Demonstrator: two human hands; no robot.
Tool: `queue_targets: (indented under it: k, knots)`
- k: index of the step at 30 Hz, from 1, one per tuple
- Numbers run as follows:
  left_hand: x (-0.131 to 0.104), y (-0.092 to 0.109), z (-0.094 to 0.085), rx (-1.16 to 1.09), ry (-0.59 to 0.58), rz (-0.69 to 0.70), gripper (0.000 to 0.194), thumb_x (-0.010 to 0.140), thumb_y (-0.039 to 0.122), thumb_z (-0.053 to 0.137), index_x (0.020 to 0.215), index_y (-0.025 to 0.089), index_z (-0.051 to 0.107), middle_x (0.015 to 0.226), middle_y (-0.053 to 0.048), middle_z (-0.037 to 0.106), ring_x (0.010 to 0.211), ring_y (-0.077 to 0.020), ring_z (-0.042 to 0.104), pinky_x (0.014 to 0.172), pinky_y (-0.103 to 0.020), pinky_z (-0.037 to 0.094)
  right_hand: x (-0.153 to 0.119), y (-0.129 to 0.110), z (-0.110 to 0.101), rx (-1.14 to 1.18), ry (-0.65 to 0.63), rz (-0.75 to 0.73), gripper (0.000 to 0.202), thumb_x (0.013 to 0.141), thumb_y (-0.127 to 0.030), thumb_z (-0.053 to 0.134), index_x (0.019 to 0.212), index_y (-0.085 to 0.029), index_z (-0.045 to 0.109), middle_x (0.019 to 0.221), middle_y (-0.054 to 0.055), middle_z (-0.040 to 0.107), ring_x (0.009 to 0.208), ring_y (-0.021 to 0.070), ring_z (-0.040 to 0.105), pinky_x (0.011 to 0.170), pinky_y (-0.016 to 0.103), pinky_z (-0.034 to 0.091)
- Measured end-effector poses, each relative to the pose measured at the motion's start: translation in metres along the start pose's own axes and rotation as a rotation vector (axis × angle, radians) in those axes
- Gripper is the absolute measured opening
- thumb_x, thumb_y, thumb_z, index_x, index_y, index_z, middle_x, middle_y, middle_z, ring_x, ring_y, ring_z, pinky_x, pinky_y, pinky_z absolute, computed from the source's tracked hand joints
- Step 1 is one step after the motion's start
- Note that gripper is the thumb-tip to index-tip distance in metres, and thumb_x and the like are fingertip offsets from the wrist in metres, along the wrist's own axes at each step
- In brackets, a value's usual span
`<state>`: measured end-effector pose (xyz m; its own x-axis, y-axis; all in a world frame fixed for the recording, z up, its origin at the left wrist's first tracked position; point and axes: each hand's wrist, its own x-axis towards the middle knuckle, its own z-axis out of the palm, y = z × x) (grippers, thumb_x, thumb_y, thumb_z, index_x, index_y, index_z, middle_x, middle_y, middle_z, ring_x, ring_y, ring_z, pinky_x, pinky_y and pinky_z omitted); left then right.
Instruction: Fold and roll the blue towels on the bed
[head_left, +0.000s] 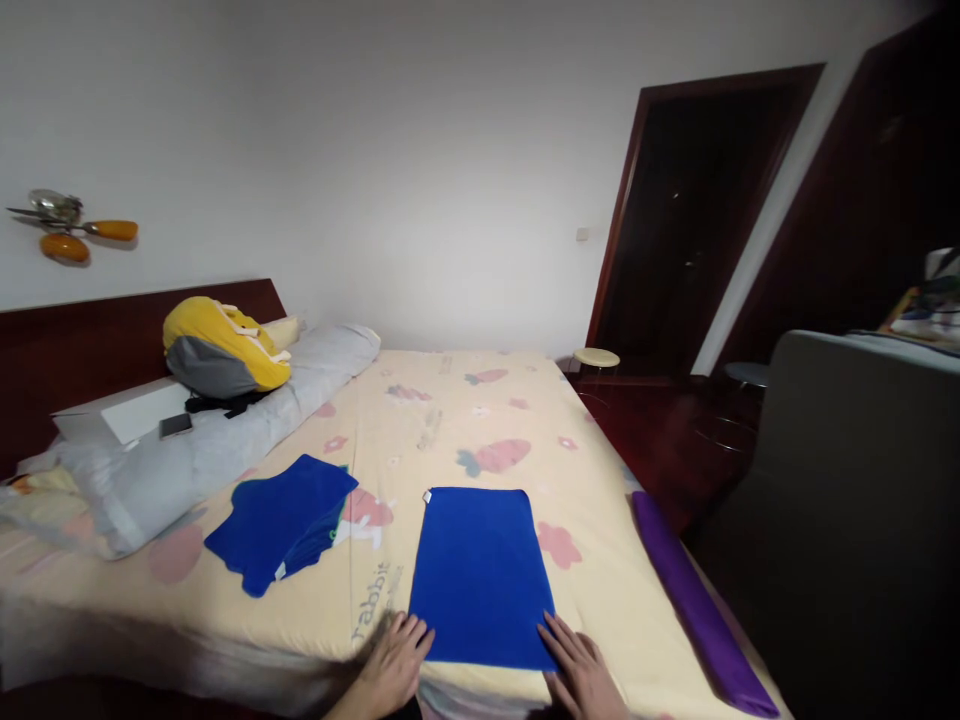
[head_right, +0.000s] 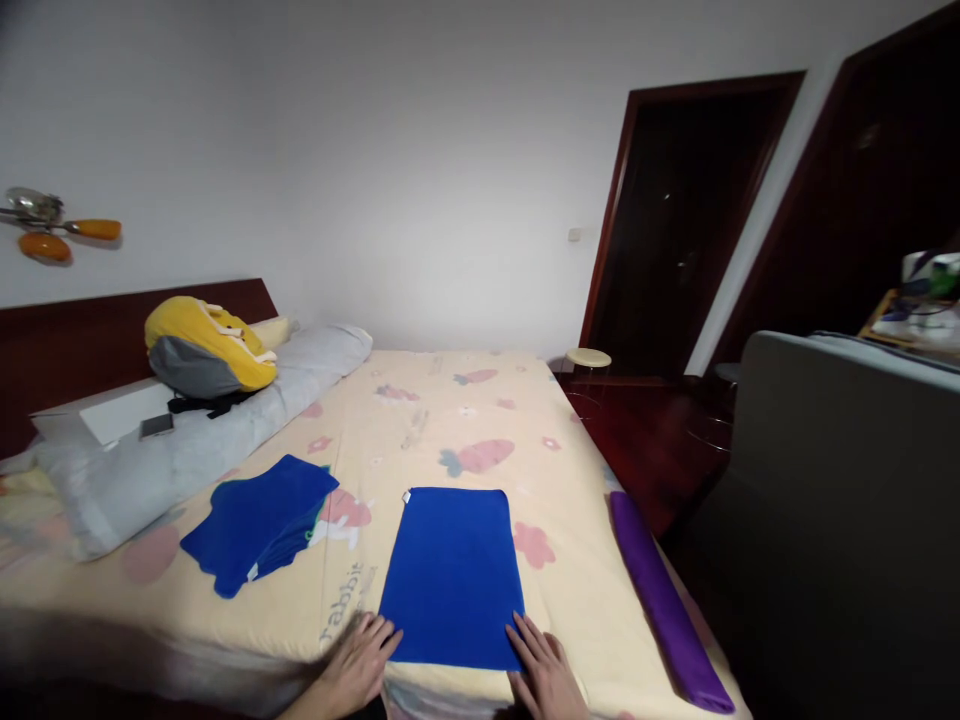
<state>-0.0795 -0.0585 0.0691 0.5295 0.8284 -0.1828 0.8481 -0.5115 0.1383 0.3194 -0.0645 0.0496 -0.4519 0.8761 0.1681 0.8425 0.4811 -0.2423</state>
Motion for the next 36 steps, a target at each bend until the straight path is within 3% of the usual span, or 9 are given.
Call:
queue_targets:
  k: [2,5,9,13,20,26,30,36]
  knots:
    - [0.003,-0.003,0.003,-0.003,0.015,0.006,0.074,0.073,0.011,0.046,0.144,0.028,0.034,0.145,-0.008,0.048,0.137,-0.0270,0.039,0.119,-0.052,0.024,0.003,0.001,-0.006,-0.029,0.009,-0.055,0.047,0.092,-0.043,0.044,0.138,-0.032,0.046,0.152,0.006,0.037,0.133,0.0275,0.045,0.106,0.046,0.040]
    - [0.005,-0.003,-0.004,-0.016,0.020,-0.025,0.067,0.074,0.011,0.045,0.138,0.029,0.042,0.140,-0.006,0.053,0.135,-0.0255,0.041,0.119,-0.049,0.025,0.010,-0.006,-0.011,-0.055,0.002,-0.084,0.040,0.087,-0.027,0.048,0.125,-0.028,0.060,0.137,0.007,0.057,0.119,0.0260,0.057,0.103,0.043,0.042]
    - [0.005,0.003,-0.020,-0.061,0.084,-0.101,0.051,0.075,0.006,0.042,0.118,0.027,0.058,0.125,-0.005,0.062,0.125,-0.0231,0.050,0.114,-0.045,0.032,0.019,-0.023,-0.010,0.048,0.027,0.087,0.042,0.075,-0.011,0.044,0.106,-0.022,0.069,0.115,0.007,0.069,0.103,0.0250,0.062,0.091,0.040,0.046]
    - [0.001,0.004,-0.035,-0.119,0.121,-0.110,0.034,0.078,0.005,0.039,0.092,0.024,0.064,0.103,-0.004,0.067,0.106,-0.0209,0.058,0.100,-0.038,0.041,0.022,-0.028,-0.015,0.130,0.034,0.164,0.041,0.069,-0.011,0.042,0.097,-0.022,0.071,0.109,0.006,0.070,0.100,0.0246,0.062,0.089,0.038,0.046]
    - [-0.004,-0.001,-0.052,-0.287,0.204,-0.174,0.028,0.069,0.007,0.049,0.086,0.023,0.064,0.098,-0.001,0.067,0.101,-0.0151,0.059,0.093,-0.026,0.042,0.031,-0.014,-0.030,0.292,-0.018,0.244,0.031,0.061,-0.020,0.043,0.078,-0.021,0.070,0.085,0.006,0.072,0.086,0.0232,0.065,0.081,0.034,0.048]
    - [-0.003,-0.008,-0.043,-0.448,0.214,-0.202,0.025,0.069,0.010,0.051,0.084,0.025,0.064,0.093,0.000,0.069,0.096,-0.0159,0.059,0.091,-0.027,0.041,0.032,-0.008,-0.028,0.477,-0.124,0.333,0.026,0.065,-0.028,0.044,0.073,-0.020,0.067,0.075,0.004,0.072,0.073,0.0207,0.066,0.070,0.030,0.048]
    - [-0.001,-0.012,-0.032,-0.549,0.248,-0.253,0.024,0.077,0.014,0.047,0.091,0.025,0.064,0.092,-0.002,0.069,0.092,-0.0156,0.060,0.088,-0.027,0.042,0.032,-0.008,-0.025,0.510,-0.074,0.409,0.028,0.065,-0.030,0.044,0.079,-0.021,0.067,0.083,0.004,0.073,0.081,0.0220,0.065,0.077,0.032,0.048]
    - [0.018,-0.020,-0.015,-0.645,0.318,-0.397,0.018,0.081,0.022,0.047,0.090,0.021,0.062,0.076,0.002,0.062,0.077,-0.0133,0.058,0.074,-0.023,0.046,0.034,-0.008,-0.021,0.524,0.025,0.488,0.027,0.071,-0.042,0.044,0.074,-0.022,0.062,0.074,0.004,0.071,0.073,0.0226,0.065,0.072,0.033,0.047]
